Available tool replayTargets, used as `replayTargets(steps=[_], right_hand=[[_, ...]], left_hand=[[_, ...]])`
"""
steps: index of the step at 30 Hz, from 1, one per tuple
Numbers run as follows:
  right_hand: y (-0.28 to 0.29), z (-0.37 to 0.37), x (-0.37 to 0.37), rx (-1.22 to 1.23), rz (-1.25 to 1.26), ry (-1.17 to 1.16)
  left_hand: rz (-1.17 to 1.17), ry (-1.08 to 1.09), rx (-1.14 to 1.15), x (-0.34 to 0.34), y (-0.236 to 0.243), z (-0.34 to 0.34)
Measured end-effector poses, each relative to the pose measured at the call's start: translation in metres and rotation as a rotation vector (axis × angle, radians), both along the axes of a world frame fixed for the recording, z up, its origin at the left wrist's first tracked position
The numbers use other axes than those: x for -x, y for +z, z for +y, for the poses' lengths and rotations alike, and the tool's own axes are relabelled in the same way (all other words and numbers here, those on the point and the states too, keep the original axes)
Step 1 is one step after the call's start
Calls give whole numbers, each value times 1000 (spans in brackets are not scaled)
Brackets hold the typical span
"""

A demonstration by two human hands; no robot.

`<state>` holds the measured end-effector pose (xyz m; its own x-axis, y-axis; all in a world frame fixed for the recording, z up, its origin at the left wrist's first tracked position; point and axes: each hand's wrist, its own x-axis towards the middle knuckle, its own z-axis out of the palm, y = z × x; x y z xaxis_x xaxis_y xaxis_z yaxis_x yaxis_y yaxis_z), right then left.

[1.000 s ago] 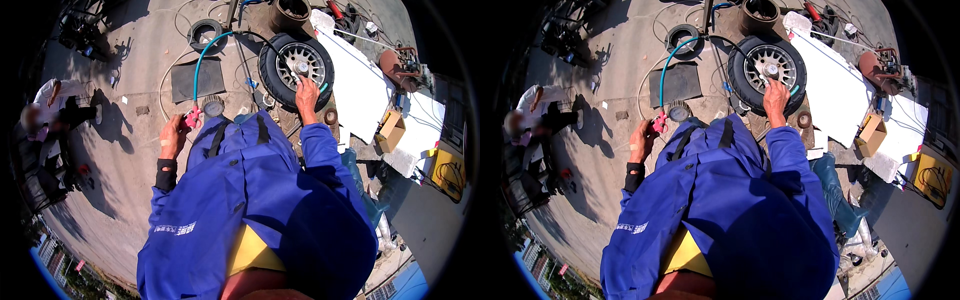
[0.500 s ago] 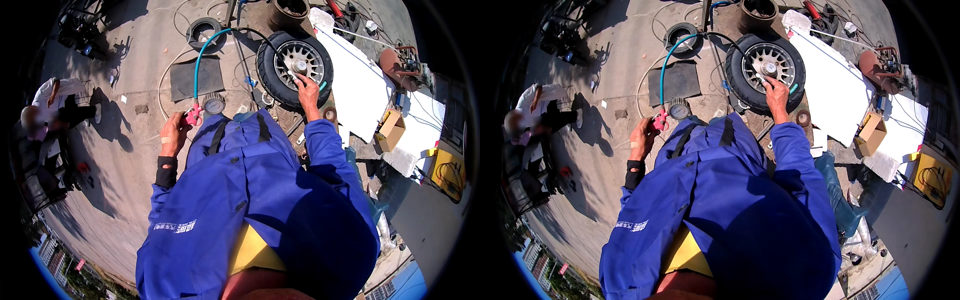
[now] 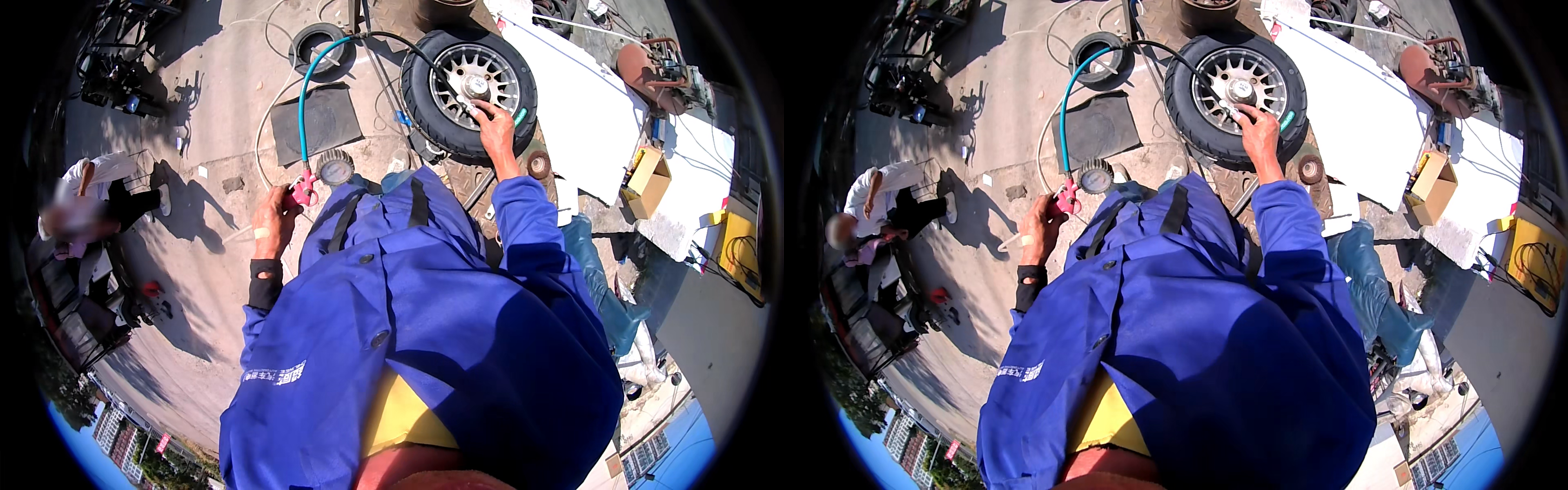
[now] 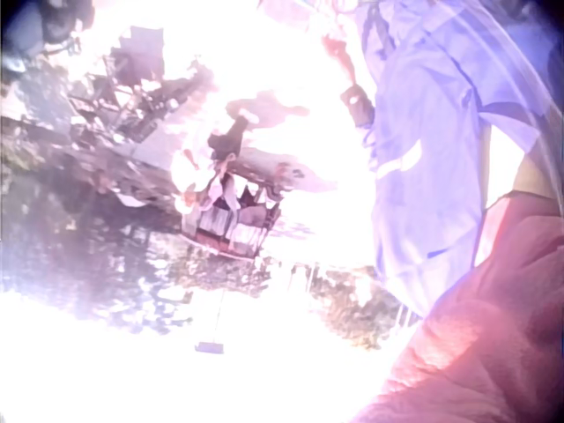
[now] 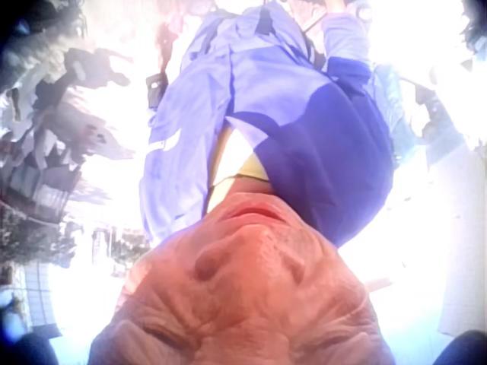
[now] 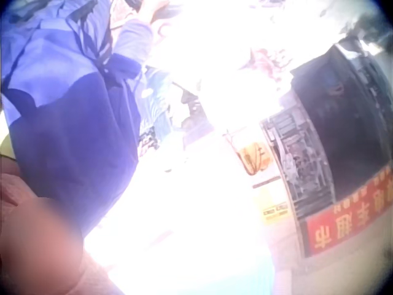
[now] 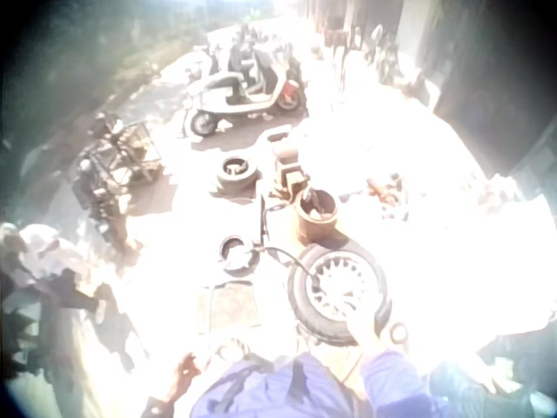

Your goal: The person uses a pressure gauge to check the air pressure of a motorcycle tire mounted on a rim. They then use a tire iron to pry the tire bead away from the rim edge, working around the circumference to loosen the tire for removal or repair.

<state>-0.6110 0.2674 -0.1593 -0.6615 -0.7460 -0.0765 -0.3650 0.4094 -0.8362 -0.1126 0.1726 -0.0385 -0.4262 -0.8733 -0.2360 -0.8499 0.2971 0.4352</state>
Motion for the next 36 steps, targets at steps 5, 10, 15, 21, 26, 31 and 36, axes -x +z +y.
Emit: replayTargets(steps=[5,10,15,21,26,31,36], right_hand=[[-6,0,2,28,-18,30],[-6,-2,7,-37,16,78],[4,1,7,-22,99,88],[-9,29,28,-180,341,-459],[-30,56,69,-322,-459,-570],[-32,47,70,-336,-543,-571],[-98,80,96,-286,-279,-544]], left_hand=[[-15,41,-67,1,-1,-2],[19,18,-20,-2,-6,-1],[40,28,-34,0,1,0],[39,55,-4,-8,1,6],[76,56,-5,-9,-6,6],[34,92,-42,-7,-6,3],[59,111,-63,6,-10,-5]])
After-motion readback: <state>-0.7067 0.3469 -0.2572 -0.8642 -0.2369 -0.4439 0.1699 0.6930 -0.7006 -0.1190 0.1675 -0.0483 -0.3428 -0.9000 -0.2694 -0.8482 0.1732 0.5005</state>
